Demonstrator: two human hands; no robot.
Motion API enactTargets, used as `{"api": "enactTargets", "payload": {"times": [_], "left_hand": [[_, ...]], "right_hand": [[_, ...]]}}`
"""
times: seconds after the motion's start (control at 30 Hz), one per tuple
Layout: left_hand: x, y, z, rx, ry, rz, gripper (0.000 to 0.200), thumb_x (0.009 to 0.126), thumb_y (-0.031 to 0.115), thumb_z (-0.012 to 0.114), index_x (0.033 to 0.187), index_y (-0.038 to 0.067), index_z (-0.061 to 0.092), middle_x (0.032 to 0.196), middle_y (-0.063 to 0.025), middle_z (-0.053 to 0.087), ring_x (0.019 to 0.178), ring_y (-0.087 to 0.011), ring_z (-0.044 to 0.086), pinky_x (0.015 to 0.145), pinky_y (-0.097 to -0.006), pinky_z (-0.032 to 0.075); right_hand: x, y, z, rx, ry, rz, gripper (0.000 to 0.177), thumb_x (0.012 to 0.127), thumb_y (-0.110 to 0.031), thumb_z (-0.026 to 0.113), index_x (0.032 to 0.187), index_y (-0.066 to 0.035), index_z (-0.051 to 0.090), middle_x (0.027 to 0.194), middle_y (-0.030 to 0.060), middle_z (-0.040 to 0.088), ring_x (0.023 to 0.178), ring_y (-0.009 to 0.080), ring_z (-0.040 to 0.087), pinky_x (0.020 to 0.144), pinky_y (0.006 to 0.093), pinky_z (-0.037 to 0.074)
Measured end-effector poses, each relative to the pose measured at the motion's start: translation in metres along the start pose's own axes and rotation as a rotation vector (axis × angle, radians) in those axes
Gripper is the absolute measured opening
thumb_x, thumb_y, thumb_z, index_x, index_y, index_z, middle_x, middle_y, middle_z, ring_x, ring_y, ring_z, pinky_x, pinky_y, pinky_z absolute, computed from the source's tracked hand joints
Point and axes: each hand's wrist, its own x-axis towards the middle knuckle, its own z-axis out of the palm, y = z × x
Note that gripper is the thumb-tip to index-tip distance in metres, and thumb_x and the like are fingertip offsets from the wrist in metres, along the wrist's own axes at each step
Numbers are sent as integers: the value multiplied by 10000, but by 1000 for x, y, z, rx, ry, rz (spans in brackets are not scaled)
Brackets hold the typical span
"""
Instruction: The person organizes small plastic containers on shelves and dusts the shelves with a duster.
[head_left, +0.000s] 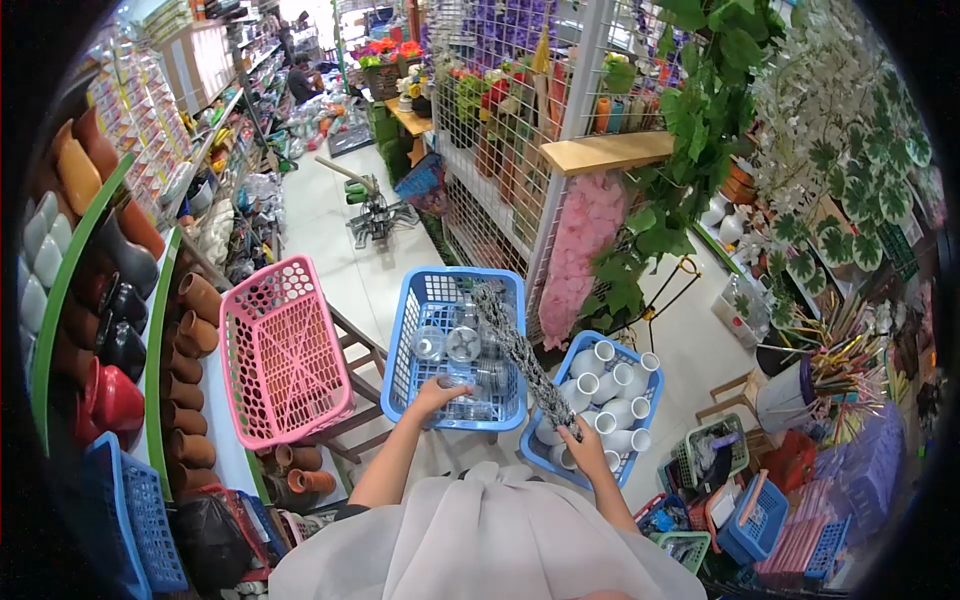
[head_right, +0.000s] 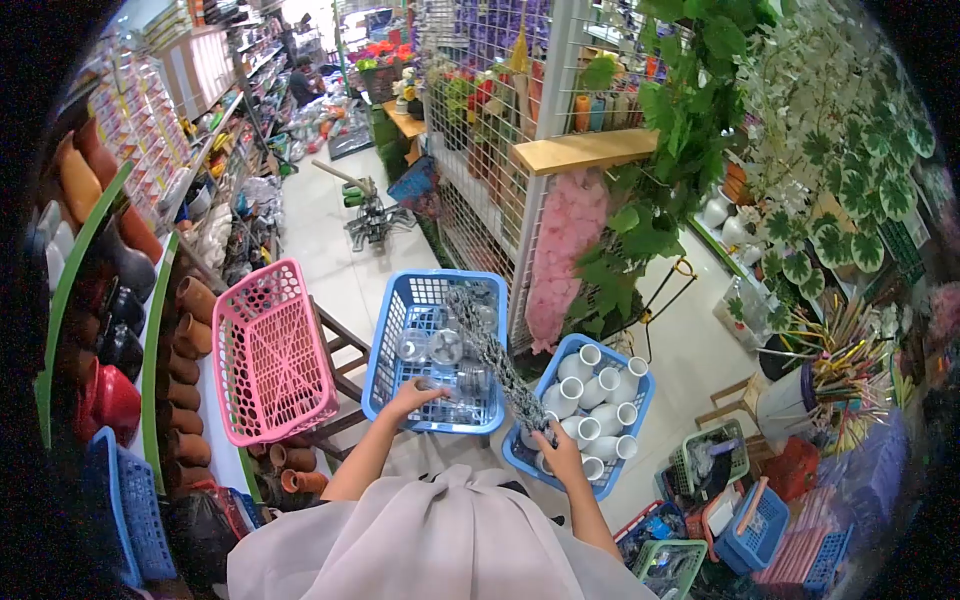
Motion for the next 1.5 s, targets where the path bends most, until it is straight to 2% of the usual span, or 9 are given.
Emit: {"api": "enactTargets", "payload": {"times": [0.2,0.27,0.4,0.57,0.67,1.07,1.13,1.33,1.5], "left_hand": [[-28,18,-32,-393,-45,303,648,834,204,713,1386,52,408,1191,-91,560,1053,-161,562,859,-290,470],[-34,25,-40,-824,-133,310,679,848,174,696,1422,76,347,1227,-82,540,1095,-175,559,921,-316,465],[-42,48,-55,-1217,-224,468,693,865,435,645,1398,91,366,1292,-115,520,1178,-257,531,981,-404,456],[-56,65,-66,-976,-184,475,749,872,548,563,1418,95,323,1415,-129,406,1280,-281,440,1037,-496,398],[-52,66,-74,-1044,-202,595,711,888,510,559,1411,91,324,1405,-131,417,1274,-285,446,1042,-494,396],[-70,81,-74,-1232,-333,506,655,906,532,519,1411,149,356,1369,-118,456,1272,-276,446,1058,-439,387],[-71,77,-74,-1167,-316,526,643,907,531,516,1403,148,369,1406,-116,426,1276,-268,443,1043,-421,402],[-70,76,-84,-1134,-267,538,619,914,522,513,1392,149,389,1339,-111,506,1224,-274,499,1050,-444,395],[-62,69,-76,-1017,-250,538,693,895,484,566,1428,108,331,1395,-111,431,1258,-263,455,1068,-441,367]], "right_hand": [[-8,-26,5,-24,-98,-127,413,836,-312,691,1110,-17,598,857,221,654,781,315,655,708,371,486],[-12,-44,0,-50,-158,-184,389,832,-308,693,1080,-19,613,843,223,650,758,313,653,689,367,488],[-18,-54,-17,-219,-155,-271,385,795,-334,708,1045,-49,640,840,205,661,763,366,647,663,401,494],[-20,-60,-21,-267,-83,-242,374,796,-358,690,1036,-74,650,816,199,662,745,368,649,659,410,500],[-27,-59,-21,-282,-114,-282,381,786,-366,693,1019,-67,662,802,201,661,736,365,649,647,413,498],[-22,-56,-25,-273,-96,-355,391,749,-392,709,958,-65,667,712,211,636,658,368,636,592,426,484],[-19,-61,-21,-308,-45,-207,389,753,-394,707,954,-63,664,734,211,644,683,366,643,607,424,490],[-19,-51,-17,-341,-119,-342,390,760,-415,692,965,-84,673,732,200,654,682,356,650,611,426,492],[-13,-53,-17,-319,-74,-253,380,746,-398,701,970,-92,675,713,188,651,662,344,649,586,416,485]]}}
